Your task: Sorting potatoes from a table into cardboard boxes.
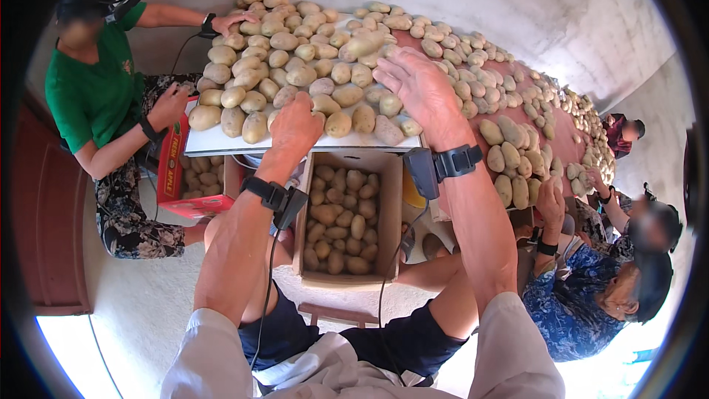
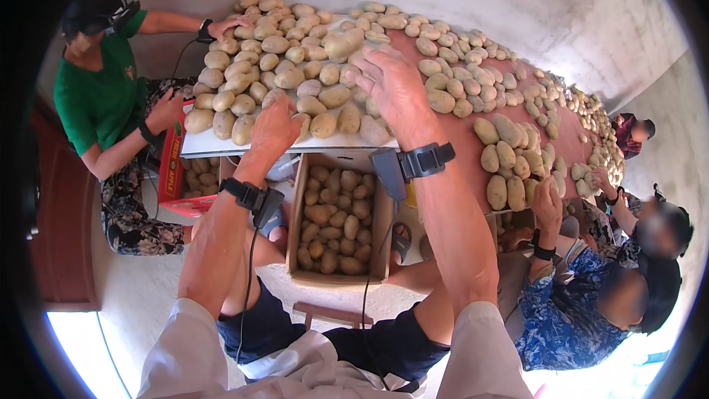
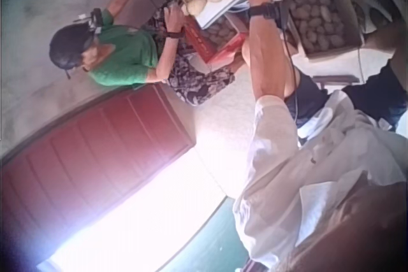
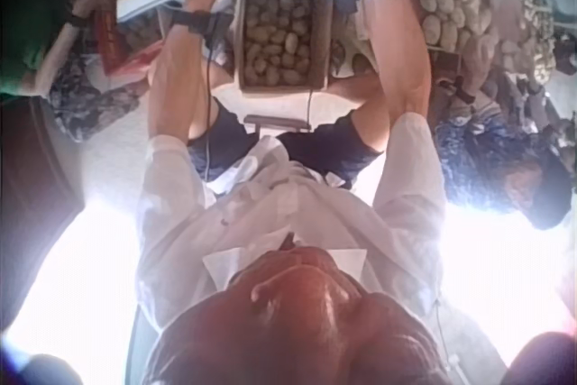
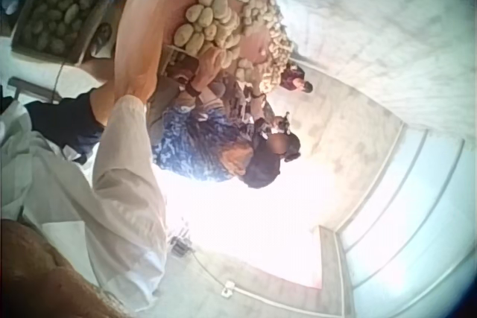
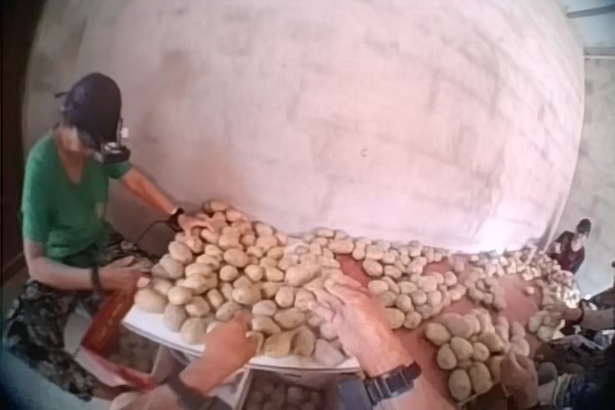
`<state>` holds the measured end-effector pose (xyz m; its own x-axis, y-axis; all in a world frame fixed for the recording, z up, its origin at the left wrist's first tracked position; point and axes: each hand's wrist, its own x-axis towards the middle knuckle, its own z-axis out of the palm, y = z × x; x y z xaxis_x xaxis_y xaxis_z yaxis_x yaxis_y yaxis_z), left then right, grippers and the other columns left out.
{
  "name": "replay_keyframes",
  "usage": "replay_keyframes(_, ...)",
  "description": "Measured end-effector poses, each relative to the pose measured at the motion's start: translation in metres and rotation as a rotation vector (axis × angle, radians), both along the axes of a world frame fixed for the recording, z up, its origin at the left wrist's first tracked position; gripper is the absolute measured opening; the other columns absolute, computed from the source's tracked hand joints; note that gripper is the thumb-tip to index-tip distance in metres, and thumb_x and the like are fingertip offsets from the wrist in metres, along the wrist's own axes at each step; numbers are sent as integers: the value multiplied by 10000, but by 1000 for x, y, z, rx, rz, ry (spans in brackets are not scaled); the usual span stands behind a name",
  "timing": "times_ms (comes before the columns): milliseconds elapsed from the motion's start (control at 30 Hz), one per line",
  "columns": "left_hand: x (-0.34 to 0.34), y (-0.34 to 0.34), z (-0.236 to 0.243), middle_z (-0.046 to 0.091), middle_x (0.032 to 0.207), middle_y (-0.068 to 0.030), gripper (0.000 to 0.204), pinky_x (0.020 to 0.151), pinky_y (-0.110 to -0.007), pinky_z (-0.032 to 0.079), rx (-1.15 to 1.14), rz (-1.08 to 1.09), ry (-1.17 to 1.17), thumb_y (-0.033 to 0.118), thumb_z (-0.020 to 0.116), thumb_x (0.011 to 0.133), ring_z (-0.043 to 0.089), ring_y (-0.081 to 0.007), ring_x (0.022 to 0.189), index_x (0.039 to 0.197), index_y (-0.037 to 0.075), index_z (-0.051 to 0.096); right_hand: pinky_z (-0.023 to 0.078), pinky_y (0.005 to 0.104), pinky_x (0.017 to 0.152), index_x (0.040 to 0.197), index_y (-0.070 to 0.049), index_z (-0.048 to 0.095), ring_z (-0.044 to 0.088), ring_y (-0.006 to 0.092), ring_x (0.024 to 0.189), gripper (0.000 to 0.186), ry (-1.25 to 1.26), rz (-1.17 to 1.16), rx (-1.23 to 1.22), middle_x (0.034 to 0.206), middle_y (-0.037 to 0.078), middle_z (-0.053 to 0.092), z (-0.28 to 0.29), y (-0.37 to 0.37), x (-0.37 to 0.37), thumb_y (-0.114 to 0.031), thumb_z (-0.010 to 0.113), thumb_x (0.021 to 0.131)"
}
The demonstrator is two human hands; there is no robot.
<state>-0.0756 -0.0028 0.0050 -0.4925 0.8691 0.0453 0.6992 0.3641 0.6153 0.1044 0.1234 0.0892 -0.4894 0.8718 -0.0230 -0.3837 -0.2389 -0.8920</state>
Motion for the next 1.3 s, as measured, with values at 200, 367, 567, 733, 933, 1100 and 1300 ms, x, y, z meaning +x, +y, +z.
replay_keyframes(200, -11, 4, -15, 700, 1091, -205, 278, 889, -506, 522, 68, -28, 31, 213, 680, 866, 661, -406, 1053, 1072, 31, 638, 575, 385, 833, 1356, 61, 514, 656, 260, 1112, 428, -259, -43, -36, 1236, 156, 623, -20, -59, 35, -123, 625, 985)
replay_keyframes(367, -21, -13, -27, 732, 979, -192, 240, 837, -475, 540, 237, -63, 93, 204, 696, 885, 695, -394, 958, 1023, 12, 660, 542, 340, 765, 1315, 30, 561, 680, 242, 1037, 359, -338, 1, -69, 1154, 154, 678, -38, -92, 91, -147, 606, 1005)
replay_keyframes(567, 7, -43, -3, 730, 989, -181, 248, 831, -461, 534, 289, -205, -171, 187, 668, 915, 690, -396, 953, 1094, 16, 668, 519, 326, 726, 1284, 12, 594, 684, 231, 969, 306, -222, -61, -101, 1112, 146, 693, -26, -127, 156, -150, 589, 1025)
replay_keyframes(733, 29, -79, 18, 701, 912, -64, 244, 638, -292, 499, 171, -226, -312, 174, 668, 973, 673, -138, 738, 1162, 21, 651, 499, 309, 713, 1284, -1, 597, 668, 216, 928, 294, 5, -78, -85, 1085, 143, 694, -1, -177, 215, -143, 575, 1028)
replay_keyframes(933, 42, -139, 44, 699, 907, -16, 246, 618, -237, 459, 82, -156, -655, 189, 668, 983, 657, -95, 771, 1171, 32, 650, 495, 292, 682, 1291, -24, 582, 650, 187, 853, 329, 117, -229, -152, 1034, 116, 688, -4, -240, 279, -195, 593, 1010)
replay_keyframes(1100, 77, -192, 42, 697, 933, -33, 268, 618, -225, 469, 180, -141, -872, 172, 693, 976, 643, -92, 730, 1189, 19, 641, 467, 234, 627, 1250, -87, 582, 615, 152, 812, 311, 176, -337, -201, 992, 61, 653, -39, -286, 328, -307, 588, 1029)
replay_keyframes(1300, 117, -248, 48, 706, 1011, -54, 239, 657, -223, 477, 33, -171, -923, 139, 666, 999, 666, -105, 794, 1201, 15, 634, 530, 311, 684, 1240, -60, 610, 683, 200, 884, 286, -40, -483, -628, 1016, 72, 705, -167, -345, 365, -246, 545, 1033)
